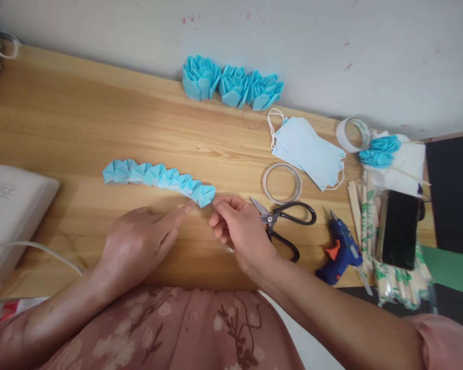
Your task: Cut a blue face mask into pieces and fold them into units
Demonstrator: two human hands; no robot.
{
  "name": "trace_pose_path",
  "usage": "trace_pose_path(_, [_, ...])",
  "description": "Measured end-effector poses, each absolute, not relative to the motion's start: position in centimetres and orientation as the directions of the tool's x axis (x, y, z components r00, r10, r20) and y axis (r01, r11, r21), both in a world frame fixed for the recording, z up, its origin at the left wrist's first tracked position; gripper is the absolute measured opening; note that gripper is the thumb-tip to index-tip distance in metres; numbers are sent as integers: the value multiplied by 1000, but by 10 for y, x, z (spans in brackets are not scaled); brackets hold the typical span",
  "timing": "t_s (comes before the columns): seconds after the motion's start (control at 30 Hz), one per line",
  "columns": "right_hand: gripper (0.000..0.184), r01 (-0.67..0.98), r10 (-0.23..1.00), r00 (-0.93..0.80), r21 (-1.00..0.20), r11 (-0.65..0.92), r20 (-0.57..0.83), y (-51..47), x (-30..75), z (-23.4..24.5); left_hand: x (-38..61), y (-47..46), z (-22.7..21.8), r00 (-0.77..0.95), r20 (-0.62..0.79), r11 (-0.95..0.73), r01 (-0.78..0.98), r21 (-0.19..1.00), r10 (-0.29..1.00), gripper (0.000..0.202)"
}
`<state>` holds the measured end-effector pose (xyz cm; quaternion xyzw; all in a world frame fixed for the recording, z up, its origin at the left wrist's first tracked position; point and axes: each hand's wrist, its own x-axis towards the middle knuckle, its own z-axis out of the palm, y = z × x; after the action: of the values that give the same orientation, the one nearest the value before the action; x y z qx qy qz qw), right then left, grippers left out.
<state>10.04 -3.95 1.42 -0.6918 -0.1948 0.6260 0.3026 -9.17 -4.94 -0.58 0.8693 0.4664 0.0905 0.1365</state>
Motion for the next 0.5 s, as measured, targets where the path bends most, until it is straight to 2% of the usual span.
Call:
trace_pose_path(0.3, [27, -129, 647, 130, -660, -740, -751, -42, 101, 13, -84, -46, 2, 490, -179, -447, 863, 233, 853, 46])
trace_pose_path(0.5, [27, -127, 638, 121, -649, -750, -760, -42, 103, 14, -80, -44, 6, 477, -211, -446, 877, 180, 853, 45])
